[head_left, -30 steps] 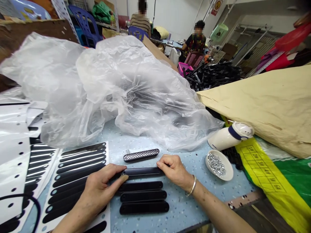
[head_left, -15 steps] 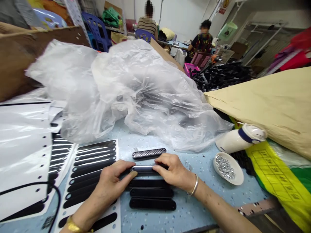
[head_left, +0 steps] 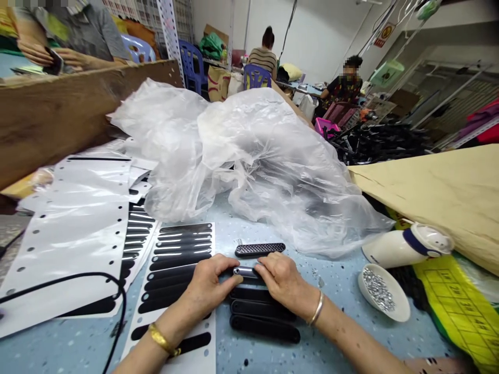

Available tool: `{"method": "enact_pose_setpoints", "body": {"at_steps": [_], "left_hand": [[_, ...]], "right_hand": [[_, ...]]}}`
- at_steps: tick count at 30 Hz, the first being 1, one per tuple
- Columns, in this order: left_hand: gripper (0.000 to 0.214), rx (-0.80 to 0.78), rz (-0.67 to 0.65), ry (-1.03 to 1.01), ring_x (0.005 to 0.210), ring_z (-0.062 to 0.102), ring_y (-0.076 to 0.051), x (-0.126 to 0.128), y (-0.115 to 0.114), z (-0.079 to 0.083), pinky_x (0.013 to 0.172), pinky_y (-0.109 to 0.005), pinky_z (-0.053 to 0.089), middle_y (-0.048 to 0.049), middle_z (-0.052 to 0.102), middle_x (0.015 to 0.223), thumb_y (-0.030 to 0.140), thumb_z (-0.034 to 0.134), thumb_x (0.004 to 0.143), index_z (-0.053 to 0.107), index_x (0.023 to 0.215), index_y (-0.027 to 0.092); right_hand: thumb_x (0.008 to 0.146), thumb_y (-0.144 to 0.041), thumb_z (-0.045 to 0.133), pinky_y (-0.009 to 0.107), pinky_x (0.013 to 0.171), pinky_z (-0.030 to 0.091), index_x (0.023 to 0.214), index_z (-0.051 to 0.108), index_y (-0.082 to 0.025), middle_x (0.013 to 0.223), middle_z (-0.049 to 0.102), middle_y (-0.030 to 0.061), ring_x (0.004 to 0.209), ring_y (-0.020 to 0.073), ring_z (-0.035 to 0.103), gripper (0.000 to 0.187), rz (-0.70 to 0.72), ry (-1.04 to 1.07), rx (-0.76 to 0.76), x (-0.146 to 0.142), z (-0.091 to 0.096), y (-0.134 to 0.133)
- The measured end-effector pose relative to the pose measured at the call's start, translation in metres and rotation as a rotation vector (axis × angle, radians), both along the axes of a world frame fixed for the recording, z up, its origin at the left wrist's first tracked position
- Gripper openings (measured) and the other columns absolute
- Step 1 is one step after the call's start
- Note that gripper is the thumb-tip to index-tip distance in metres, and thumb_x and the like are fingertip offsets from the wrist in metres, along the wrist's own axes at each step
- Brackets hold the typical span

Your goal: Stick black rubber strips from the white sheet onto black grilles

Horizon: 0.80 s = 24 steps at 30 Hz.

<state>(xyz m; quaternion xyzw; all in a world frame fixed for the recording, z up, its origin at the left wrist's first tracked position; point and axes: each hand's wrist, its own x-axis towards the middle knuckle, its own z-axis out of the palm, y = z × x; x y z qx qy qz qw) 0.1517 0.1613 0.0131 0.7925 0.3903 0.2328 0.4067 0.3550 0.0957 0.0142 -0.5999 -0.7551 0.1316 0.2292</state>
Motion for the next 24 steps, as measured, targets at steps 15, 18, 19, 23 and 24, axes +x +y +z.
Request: {"method": "enact_pose_setpoints", "body": {"at_steps": [15,18,19,23,24], "left_hand": [[0.015,-0.012,0.012,-0.018,0.074,0.068,-0.019,-0.003,-0.001,-0.003,0.069,-0.028,0.051,-0.0018,0.074,0.078,0.02,0.064,0.072,0.074,0.083,0.02],[0.016,-0.015,-0.004,-0.015,0.074,0.068,-0.019,-0.003,-0.001,-0.002,0.069,-0.028,0.051,-0.002,0.073,0.077,0.019,0.064,0.072,0.075,0.084,0.02],[0.015,-0.015,-0.009,-0.012,0.074,0.067,-0.019,-0.003,-0.001,-0.001,0.069,-0.028,0.051,-0.0021,0.073,0.077,0.019,0.064,0.072,0.075,0.083,0.02],[0.014,-0.007,-0.02,-0.007,0.073,0.067,-0.019,-0.002,0.0,0.0,0.068,-0.028,0.05,-0.0018,0.073,0.075,0.018,0.062,0.073,0.075,0.08,0.02],[0.014,-0.003,-0.022,-0.006,0.072,0.067,-0.019,-0.002,0.0,0.0,0.068,-0.028,0.05,-0.0017,0.073,0.075,0.018,0.062,0.072,0.074,0.079,0.02]], "right_hand": [[0.084,-0.017,0.06,0.026,0.056,0.037,0.053,0.058,-0.018,0.057,0.059,0.0019,0.057,0.0139,0.054,0.031,-0.08,0.161,-0.101,-0.023,-0.007,0.014],[0.088,-0.02,0.058,0.026,0.058,0.038,0.059,0.062,-0.018,0.062,0.063,0.0031,0.06,0.0144,0.056,0.029,-0.083,0.148,-0.103,-0.025,-0.006,0.015],[0.087,-0.023,0.06,0.026,0.058,0.038,0.062,0.064,-0.018,0.064,0.065,0.0031,0.06,0.0146,0.057,0.026,-0.086,0.145,-0.107,-0.026,-0.005,0.015],[0.081,-0.027,0.069,0.026,0.055,0.035,0.057,0.061,-0.018,0.06,0.062,0.0024,0.057,0.0145,0.055,0.027,-0.1,0.121,-0.118,-0.03,-0.007,0.019],[0.082,-0.026,0.068,0.026,0.055,0.034,0.054,0.058,-0.018,0.058,0.061,0.0024,0.056,0.0145,0.054,0.031,-0.102,0.116,-0.116,-0.032,-0.009,0.019]]}}
